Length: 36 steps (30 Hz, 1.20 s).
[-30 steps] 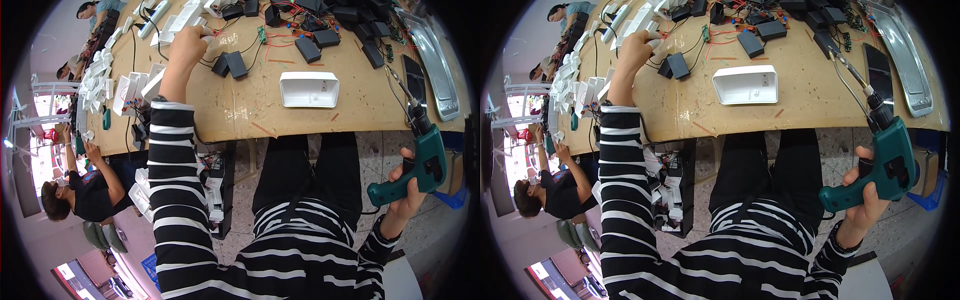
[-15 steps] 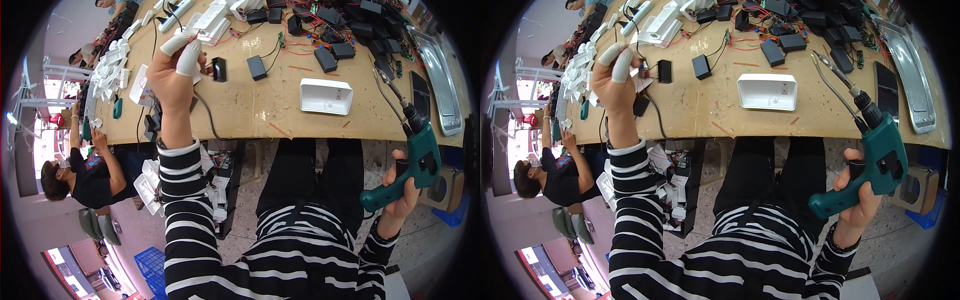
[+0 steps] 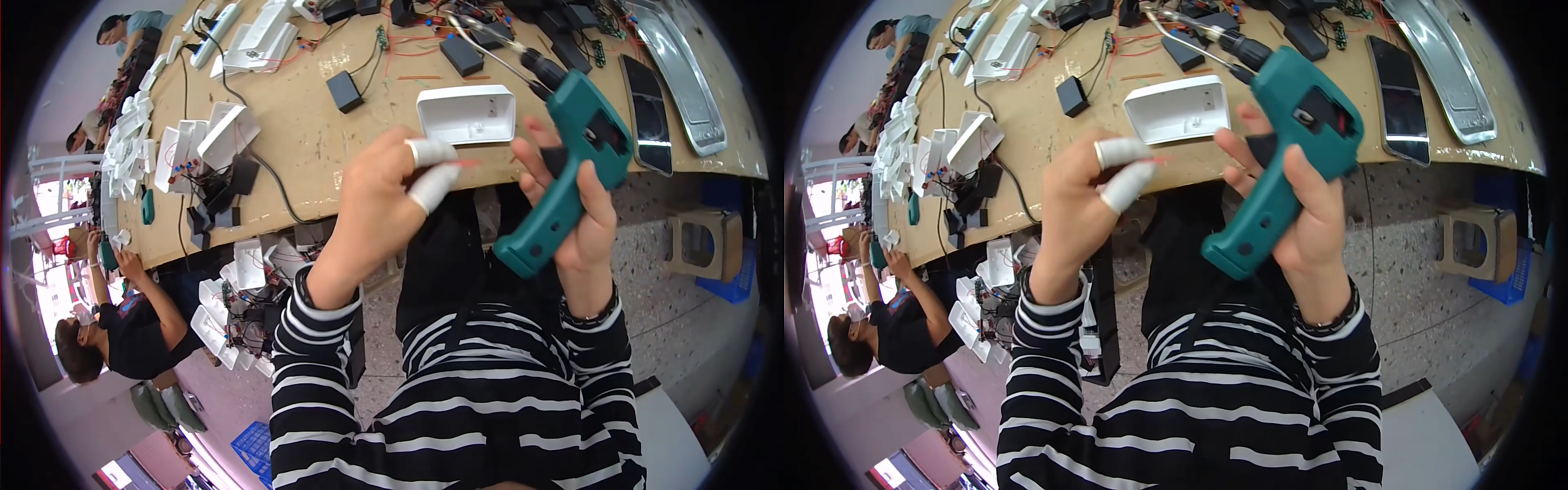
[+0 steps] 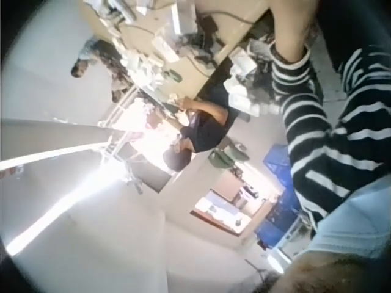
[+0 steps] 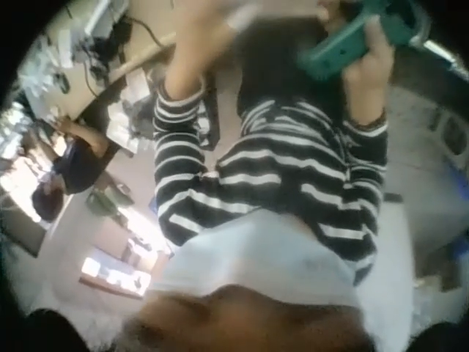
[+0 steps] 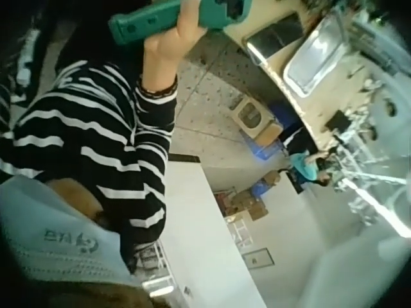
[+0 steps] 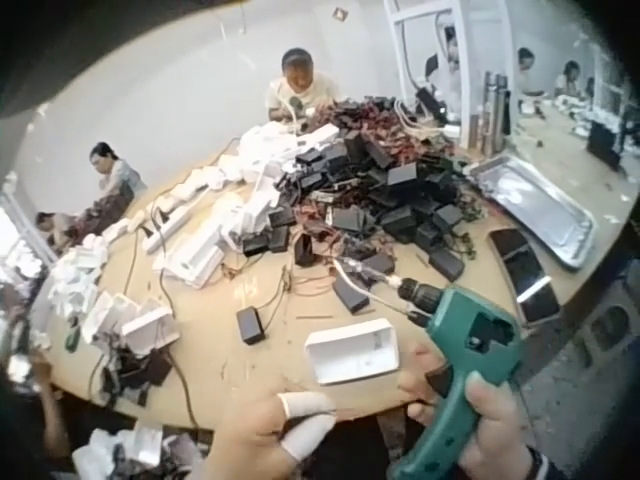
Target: Soldering wires into small white plastic housings at a manual assembly workstation.
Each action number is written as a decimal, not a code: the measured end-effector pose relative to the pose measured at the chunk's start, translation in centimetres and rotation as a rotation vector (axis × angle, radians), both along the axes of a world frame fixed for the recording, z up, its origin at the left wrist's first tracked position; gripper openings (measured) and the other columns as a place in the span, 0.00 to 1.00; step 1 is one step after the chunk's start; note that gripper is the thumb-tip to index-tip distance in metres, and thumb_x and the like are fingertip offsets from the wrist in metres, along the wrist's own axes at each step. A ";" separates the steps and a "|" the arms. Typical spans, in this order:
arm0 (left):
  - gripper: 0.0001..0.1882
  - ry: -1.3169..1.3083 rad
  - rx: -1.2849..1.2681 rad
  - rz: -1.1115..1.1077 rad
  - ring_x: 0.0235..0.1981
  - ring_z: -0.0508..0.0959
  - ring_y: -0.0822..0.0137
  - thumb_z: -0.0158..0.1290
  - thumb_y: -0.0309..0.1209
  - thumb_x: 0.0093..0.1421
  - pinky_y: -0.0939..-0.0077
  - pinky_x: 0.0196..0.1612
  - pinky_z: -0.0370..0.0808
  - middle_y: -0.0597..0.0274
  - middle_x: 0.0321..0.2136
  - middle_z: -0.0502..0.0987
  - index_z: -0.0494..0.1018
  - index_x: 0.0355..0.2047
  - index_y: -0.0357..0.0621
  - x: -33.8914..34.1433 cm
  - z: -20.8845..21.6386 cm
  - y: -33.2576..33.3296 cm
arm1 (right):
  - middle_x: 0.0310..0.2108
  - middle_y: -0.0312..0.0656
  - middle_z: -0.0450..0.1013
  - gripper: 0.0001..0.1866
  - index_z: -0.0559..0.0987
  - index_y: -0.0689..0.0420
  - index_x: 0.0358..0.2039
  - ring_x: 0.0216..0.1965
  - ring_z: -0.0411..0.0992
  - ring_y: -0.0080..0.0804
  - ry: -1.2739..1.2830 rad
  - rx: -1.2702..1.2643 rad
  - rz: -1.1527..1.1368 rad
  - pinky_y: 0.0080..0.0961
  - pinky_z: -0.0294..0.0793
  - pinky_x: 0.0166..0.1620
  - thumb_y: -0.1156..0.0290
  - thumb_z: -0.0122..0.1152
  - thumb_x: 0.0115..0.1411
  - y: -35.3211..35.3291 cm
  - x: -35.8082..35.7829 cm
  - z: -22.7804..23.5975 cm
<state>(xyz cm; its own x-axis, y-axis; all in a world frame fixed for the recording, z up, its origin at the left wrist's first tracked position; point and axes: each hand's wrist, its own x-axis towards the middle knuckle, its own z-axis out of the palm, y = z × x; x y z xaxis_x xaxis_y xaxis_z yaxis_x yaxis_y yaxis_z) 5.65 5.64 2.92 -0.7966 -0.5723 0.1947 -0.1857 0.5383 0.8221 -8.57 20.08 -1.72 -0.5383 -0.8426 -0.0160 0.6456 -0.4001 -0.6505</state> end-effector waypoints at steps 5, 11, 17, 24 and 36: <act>0.07 0.202 -0.199 0.063 0.19 0.71 0.63 0.57 0.22 0.45 0.76 0.23 0.66 0.59 0.21 0.71 0.74 0.27 0.41 -2.1 -3.4 -0.7 | 0.56 0.58 0.50 0.32 0.50 0.65 0.57 0.57 0.53 0.50 -0.020 0.034 -0.049 0.37 0.59 0.56 0.62 0.47 0.59 -1.7 0.4 -0.2; 0.10 0.315 -0.694 0.021 0.20 0.68 0.68 0.58 0.24 0.39 0.75 0.29 0.56 0.66 0.20 0.71 0.74 0.26 0.45 -2.9 -5.2 -1.6 | 0.56 0.59 0.50 0.32 0.49 0.68 0.56 0.58 0.50 0.51 -0.041 0.069 -0.087 0.38 0.51 0.60 0.61 0.46 0.59 -1.4 0.3 0.2; 0.10 0.239 -0.807 0.047 0.27 0.69 0.68 0.58 0.24 0.34 0.72 0.31 0.55 0.65 0.28 0.72 0.74 0.22 0.44 -3.5 -4.9 -0.6 | 0.56 0.59 0.50 0.32 0.49 0.69 0.56 0.59 0.49 0.51 -0.021 0.106 -0.109 0.36 0.50 0.61 0.61 0.46 0.59 -0.8 0.0 0.6; 0.08 0.350 -0.705 0.045 0.33 0.70 0.64 0.57 0.23 0.33 0.70 0.38 0.59 0.59 0.34 0.72 0.73 0.19 0.40 -5.7 -5.8 -1.2 | 0.55 0.59 0.52 0.34 0.48 0.66 0.57 0.56 0.56 0.49 0.138 0.110 -0.071 0.38 0.61 0.54 0.58 0.47 0.58 1.8 -0.7 -0.1; 0.07 0.206 -0.807 -0.044 0.29 0.70 0.61 0.57 0.21 0.35 0.71 0.33 0.66 0.57 0.28 0.71 0.73 0.19 0.34 -7.2 -4.4 -0.8 | 0.42 0.56 0.67 0.40 0.57 0.70 0.51 0.27 0.71 0.29 0.545 0.620 -0.346 0.18 0.71 0.27 0.55 0.63 0.47 11.0 4.1 2.0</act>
